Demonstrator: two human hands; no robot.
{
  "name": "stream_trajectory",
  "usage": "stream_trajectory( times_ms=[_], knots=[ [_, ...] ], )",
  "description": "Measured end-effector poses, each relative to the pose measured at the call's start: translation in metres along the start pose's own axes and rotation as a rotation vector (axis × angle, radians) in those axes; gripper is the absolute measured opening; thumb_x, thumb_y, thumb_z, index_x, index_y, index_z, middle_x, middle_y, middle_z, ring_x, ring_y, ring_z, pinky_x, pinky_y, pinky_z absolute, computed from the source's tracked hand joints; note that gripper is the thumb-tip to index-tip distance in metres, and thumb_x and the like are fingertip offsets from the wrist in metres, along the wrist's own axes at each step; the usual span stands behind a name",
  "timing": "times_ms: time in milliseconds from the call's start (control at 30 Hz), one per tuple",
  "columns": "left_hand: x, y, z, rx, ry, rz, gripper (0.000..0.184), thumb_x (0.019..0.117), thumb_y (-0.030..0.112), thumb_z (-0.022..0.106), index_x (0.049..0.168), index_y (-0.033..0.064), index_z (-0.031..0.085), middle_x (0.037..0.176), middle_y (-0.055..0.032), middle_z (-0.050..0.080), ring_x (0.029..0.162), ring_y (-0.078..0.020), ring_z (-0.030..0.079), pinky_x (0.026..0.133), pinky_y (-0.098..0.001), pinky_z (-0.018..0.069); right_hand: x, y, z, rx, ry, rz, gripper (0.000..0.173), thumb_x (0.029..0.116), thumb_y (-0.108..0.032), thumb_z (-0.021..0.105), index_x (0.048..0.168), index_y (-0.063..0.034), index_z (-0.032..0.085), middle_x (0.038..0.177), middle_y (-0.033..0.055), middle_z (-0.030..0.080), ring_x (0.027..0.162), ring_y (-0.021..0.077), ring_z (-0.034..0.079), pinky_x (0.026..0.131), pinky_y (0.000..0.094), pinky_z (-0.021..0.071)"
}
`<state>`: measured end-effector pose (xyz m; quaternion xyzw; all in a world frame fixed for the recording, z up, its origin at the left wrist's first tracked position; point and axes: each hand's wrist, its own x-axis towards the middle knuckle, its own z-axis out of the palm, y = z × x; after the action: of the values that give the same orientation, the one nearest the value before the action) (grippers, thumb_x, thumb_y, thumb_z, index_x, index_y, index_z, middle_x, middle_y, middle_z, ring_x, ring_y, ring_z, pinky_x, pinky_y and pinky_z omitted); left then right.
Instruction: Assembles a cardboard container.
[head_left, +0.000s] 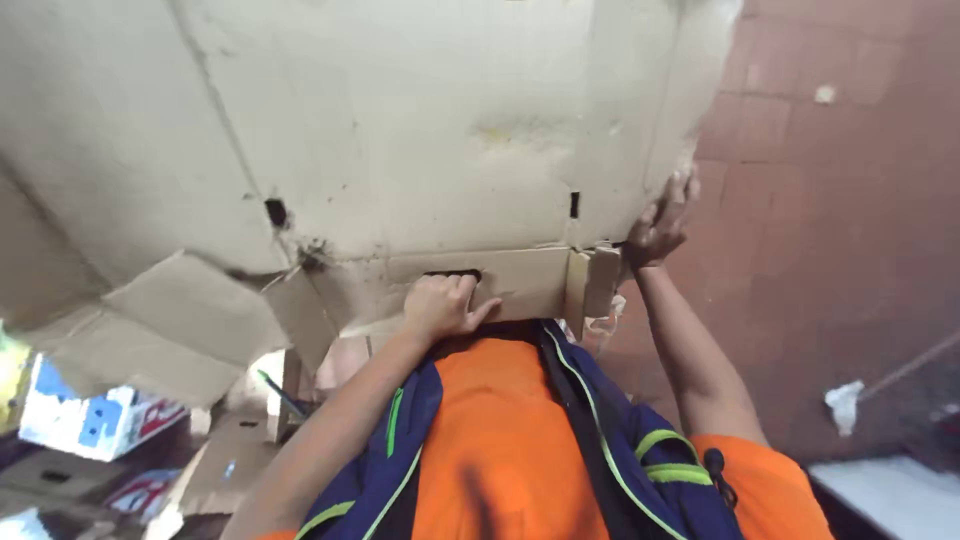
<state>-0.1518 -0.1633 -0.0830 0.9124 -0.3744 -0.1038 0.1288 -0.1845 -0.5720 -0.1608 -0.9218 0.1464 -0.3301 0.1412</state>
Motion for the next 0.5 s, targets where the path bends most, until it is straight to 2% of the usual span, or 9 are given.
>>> stream_trajectory(
  times_ms=[67,133,233,300,333,400,433,500],
  knots=[
    [-0.007,0.000,0.001,-0.007,-0.010,-0.010,0.071,0.0973,0.069,0.043,0.087,0.0033,0.068,0.069,-0.0161,0.066,0.066,-0.0374,0.069,0.059,-0.0552,0.0543,-0.003,-0.002,-0.008,-0.003,-0.007,-0.035,0.058,0.1005,-0.037,0.043,0.143,-0.0010,0.057,0.154,0.0277,0.046,0.139,0.0365,0.051,0.110,0.0483,0.0470],
    [-0.008,-0.002,0.001,-0.002,0.022,0.000,0.068,0.0971,0.067,0.045,0.088,0.0042,0.068,0.070,-0.0150,0.067,0.067,-0.0358,0.069,0.060,-0.0544,0.0545,0.007,-0.009,-0.028,-0.075,-0.018,-0.088,0.052,0.1005,-0.033,0.048,0.142,-0.0034,0.059,0.155,0.0256,0.046,0.143,0.0369,0.046,0.115,0.0494,0.0413],
    [-0.008,-0.001,-0.001,-0.003,0.024,-0.004,0.067,0.0974,0.066,0.045,0.093,0.0035,0.069,0.075,-0.0165,0.069,0.073,-0.0374,0.071,0.065,-0.0564,0.0557,0.033,-0.038,-0.071,-0.225,-0.147,-0.090,0.050,0.0985,-0.036,0.054,0.141,-0.0111,0.060,0.160,0.0218,0.041,0.150,0.0404,0.035,0.122,0.0607,0.0235],
    [-0.011,-0.001,-0.004,-0.012,-0.022,-0.014,0.070,0.0984,0.068,0.043,0.098,0.0026,0.068,0.081,-0.0186,0.070,0.080,-0.0395,0.072,0.071,-0.0584,0.0560,0.047,-0.089,-0.109,-0.285,-0.298,-0.017,0.054,0.0984,-0.036,0.052,0.145,-0.0107,0.055,0.166,0.0229,0.028,0.155,0.0431,0.021,0.123,0.0673,0.0117],
    [-0.011,-0.001,-0.007,-0.021,-0.042,-0.018,0.071,0.0989,0.067,0.042,0.100,0.0014,0.068,0.084,-0.0205,0.070,0.083,-0.0416,0.072,0.074,-0.0601,0.0557,0.051,-0.123,-0.130,-0.269,-0.388,-0.026,0.055,0.1014,-0.036,0.049,0.148,-0.0070,0.051,0.167,0.0236,0.024,0.155,0.0444,0.018,0.123,0.0683,0.0110],
    [-0.008,0.001,-0.013,-0.051,-0.119,-0.026,0.070,0.1030,0.063,0.037,0.108,-0.0002,0.067,0.096,-0.0230,0.071,0.095,-0.0436,0.071,0.084,-0.0625,0.0540,0.048,-0.188,-0.153,-0.202,-0.505,-0.152,0.054,0.1071,-0.036,0.042,0.152,-0.0049,0.046,0.165,0.0203,0.031,0.153,0.0412,0.027,0.123,0.0649,0.0205],
    [-0.009,0.001,-0.012,-0.071,-0.122,-0.023,0.067,0.1061,0.058,0.032,0.112,0.0005,0.066,0.100,-0.0225,0.071,0.100,-0.0424,0.070,0.089,-0.0619,0.0530,0.044,-0.216,-0.153,-0.156,-0.541,-0.256,0.054,0.1080,-0.035,0.041,0.153,-0.0053,0.046,0.164,0.0177,0.035,0.152,0.0374,0.032,0.123,0.0634,0.0225],
    [-0.020,-0.007,-0.007,-0.115,-0.010,0.043,0.052,0.1101,0.041,0.030,0.114,0.0028,0.065,0.105,-0.0179,0.072,0.105,-0.0359,0.070,0.095,-0.0566,0.0519,0.024,-0.253,-0.138,-0.105,-0.580,-0.402,0.050,0.1072,-0.035,0.041,0.148,-0.0081,0.052,0.166,0.0100,0.036,0.154,0.0315,0.031,0.124,0.0628,0.0196]
  ],
)
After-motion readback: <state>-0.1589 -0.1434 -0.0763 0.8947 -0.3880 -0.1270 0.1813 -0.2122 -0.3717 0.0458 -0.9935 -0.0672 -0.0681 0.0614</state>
